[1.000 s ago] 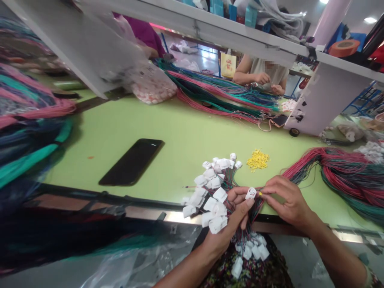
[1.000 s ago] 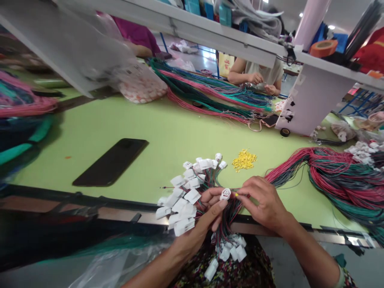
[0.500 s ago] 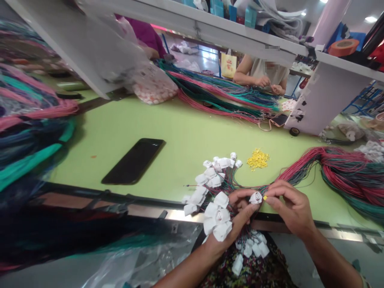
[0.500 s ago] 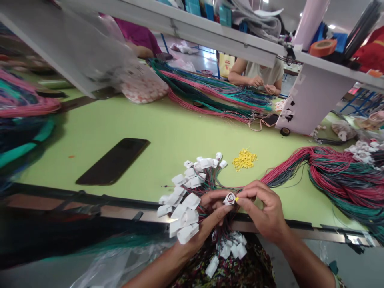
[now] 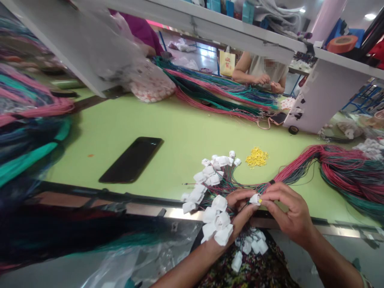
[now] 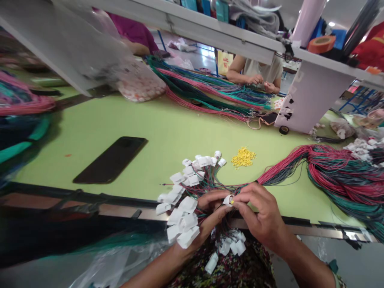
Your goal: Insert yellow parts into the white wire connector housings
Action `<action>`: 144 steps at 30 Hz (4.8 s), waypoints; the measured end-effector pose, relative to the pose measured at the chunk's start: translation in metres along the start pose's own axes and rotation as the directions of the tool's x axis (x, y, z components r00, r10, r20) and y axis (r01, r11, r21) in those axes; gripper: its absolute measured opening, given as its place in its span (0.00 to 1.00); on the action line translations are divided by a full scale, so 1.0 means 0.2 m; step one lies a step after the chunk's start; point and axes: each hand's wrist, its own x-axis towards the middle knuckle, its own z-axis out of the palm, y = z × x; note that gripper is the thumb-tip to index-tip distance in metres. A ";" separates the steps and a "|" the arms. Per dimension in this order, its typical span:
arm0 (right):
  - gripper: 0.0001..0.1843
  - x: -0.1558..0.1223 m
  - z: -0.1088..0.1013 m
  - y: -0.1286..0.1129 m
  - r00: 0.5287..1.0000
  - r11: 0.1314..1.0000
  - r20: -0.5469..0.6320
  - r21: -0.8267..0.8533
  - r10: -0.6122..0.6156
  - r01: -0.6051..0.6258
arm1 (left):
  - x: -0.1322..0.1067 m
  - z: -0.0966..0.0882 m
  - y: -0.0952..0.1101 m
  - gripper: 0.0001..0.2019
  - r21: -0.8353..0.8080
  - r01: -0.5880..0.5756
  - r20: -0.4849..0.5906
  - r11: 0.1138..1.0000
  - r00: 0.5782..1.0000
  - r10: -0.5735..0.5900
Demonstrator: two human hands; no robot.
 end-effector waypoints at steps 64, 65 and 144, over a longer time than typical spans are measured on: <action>0.17 0.01 0.12 -0.05 0.994 0.990 -0.022 -0.101 -0.103 0.101 | 0.10 -0.02 0.11 0.05 0.048 0.169 0.172 0.984 0.969 -0.175; 0.14 0.00 0.11 -0.03 0.997 0.996 -0.061 -0.085 -0.037 0.031 | 0.09 -0.01 0.11 0.04 0.067 0.172 0.136 0.983 0.974 -0.180; 0.09 0.07 -0.01 0.05 0.993 0.998 0.104 0.021 -0.060 0.058 | 0.02 -0.02 -0.01 0.11 0.088 -0.056 -0.001 0.995 0.998 0.056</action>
